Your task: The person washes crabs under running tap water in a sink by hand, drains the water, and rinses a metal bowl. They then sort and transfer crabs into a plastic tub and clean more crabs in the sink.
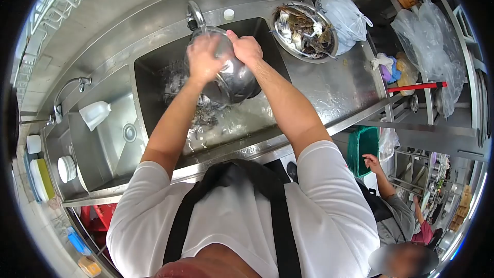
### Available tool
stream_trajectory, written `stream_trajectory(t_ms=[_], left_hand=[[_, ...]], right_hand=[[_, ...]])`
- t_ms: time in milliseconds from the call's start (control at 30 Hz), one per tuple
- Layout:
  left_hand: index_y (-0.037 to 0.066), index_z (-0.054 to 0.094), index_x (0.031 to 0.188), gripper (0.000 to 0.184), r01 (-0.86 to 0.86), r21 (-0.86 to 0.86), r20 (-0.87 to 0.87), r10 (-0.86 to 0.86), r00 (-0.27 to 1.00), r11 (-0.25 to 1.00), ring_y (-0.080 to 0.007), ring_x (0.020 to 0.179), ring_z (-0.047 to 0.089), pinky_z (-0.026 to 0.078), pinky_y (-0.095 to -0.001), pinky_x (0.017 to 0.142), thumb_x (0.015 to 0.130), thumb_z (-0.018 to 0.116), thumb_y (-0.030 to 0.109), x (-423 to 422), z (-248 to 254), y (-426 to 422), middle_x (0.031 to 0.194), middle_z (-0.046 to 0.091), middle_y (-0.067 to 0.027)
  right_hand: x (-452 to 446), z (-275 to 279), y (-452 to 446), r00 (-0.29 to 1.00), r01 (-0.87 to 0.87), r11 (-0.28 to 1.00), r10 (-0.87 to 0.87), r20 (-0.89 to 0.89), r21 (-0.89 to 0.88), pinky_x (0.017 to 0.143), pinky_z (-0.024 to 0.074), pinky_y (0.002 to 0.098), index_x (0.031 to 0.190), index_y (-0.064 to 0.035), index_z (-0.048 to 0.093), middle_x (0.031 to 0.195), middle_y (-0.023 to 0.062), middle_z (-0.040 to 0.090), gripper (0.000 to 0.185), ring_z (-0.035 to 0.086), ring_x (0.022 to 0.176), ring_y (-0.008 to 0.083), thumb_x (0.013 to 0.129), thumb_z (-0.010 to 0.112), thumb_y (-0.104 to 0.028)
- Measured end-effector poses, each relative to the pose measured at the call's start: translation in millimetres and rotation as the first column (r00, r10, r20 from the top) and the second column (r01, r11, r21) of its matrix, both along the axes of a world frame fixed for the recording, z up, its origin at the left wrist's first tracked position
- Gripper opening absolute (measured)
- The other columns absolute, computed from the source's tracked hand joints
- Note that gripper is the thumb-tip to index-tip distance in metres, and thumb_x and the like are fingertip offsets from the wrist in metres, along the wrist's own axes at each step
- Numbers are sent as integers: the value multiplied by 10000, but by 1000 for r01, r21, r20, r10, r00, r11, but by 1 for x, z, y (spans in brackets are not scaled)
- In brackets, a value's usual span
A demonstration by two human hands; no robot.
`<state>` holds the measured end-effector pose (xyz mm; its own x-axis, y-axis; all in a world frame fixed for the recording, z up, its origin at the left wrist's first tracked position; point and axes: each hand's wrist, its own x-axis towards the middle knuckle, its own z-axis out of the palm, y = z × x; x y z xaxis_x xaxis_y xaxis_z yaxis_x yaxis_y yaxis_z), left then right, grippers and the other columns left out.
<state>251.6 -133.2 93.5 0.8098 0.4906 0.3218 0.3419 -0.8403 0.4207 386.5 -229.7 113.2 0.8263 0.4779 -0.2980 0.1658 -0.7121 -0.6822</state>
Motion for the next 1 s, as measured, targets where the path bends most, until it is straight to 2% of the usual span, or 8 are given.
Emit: stream_trajectory(t_ms=[100, 267, 333, 400, 533, 633, 767, 1000], left_hand=[[63, 567, 1321, 621, -227, -652, -21, 282, 959, 723, -387, 1316, 442, 326, -459, 1109, 894, 511, 511, 2, -30, 60, 1364, 519, -243], [107, 607, 1266, 567, 45, 121, 91, -57, 994, 992, -356, 1313, 451, 286, -476, 1118, 864, 610, 506, -23, 2, -11, 1395, 501, -200], [51, 591, 1276, 651, 35, -29, 132, -31, 991, 999, -369, 1315, 449, 307, -461, 1111, 851, 617, 543, -21, -6, 6, 1409, 484, -210], [-2, 577, 1241, 696, -161, -537, 175, 296, 939, 828, -392, 1354, 379, 298, -454, 1131, 856, 600, 577, -23, -18, 43, 1405, 476, -242], [-50, 549, 1201, 720, -88, -671, 153, 254, 955, 736, -313, 1160, 549, 405, -380, 1027, 795, 751, 510, -60, -4, 93, 1200, 580, -234], [-24, 537, 1236, 709, -61, -625, 285, 300, 910, 778, -286, 1134, 559, 430, -367, 988, 787, 780, 468, -85, -1, 112, 1227, 573, -213], [-33, 689, 883, 547, -198, -624, -15, 242, 970, 756, -166, 683, 583, 483, -333, 687, 898, 641, 512, -131, 37, 117, 700, 647, -126], [42, 698, 806, 437, -469, -338, -15, 494, 869, 816, -376, 687, 633, 494, -430, 630, 880, 653, 471, -155, 67, 11, 716, 651, -177]], right_hand=[[-6, 3, -6, 999, -8, 1000, 9, 50, -26, 932, 471, 439, 928, -49, 742, 1032, 200, 697, 708, 636, 1046, 375, 864, 485, -706], [-5, 6, -3, 995, -94, 995, 94, 16, -40, 931, 473, 429, 925, -51, 742, 1024, 194, 700, 728, 639, 1042, 364, 841, 499, -732], [-6, 2, -4, 994, -110, 994, 111, 15, -20, 934, 471, 428, 923, -42, 741, 1020, 193, 702, 742, 643, 1032, 365, 831, 505, -740], [-1, 0, -5, 992, -120, 993, 119, 33, 22, 919, 473, 420, 925, -34, 741, 1000, 191, 705, 749, 651, 1001, 360, 829, 511, -740], [18, -12, 6, 982, -171, 961, 184, -41, 216, 863, 477, 378, 938, -2, 733, 926, 188, 709, 744, 664, 902, 306, 826, 561, -717], [9, 0, 28, 944, -132, 897, 244, -224, 422, 805, 478, 324, 963, 39, 724, 878, 142, 708, 662, 644, 830, 204, 828, 662, -606], [-12, -11, 70, 952, -195, 914, 263, -154, 355, 865, 471, 336, 1016, 50, 713, 959, 178, 712, 595, 657, 907, 238, 857, 656, -521], [-21, -65, 89, 956, -68, 911, 176, -236, 407, 834, 468, 411, 955, 23, 704, 981, 220, 693, 463, 645, 909, 358, 784, 620, -399]])
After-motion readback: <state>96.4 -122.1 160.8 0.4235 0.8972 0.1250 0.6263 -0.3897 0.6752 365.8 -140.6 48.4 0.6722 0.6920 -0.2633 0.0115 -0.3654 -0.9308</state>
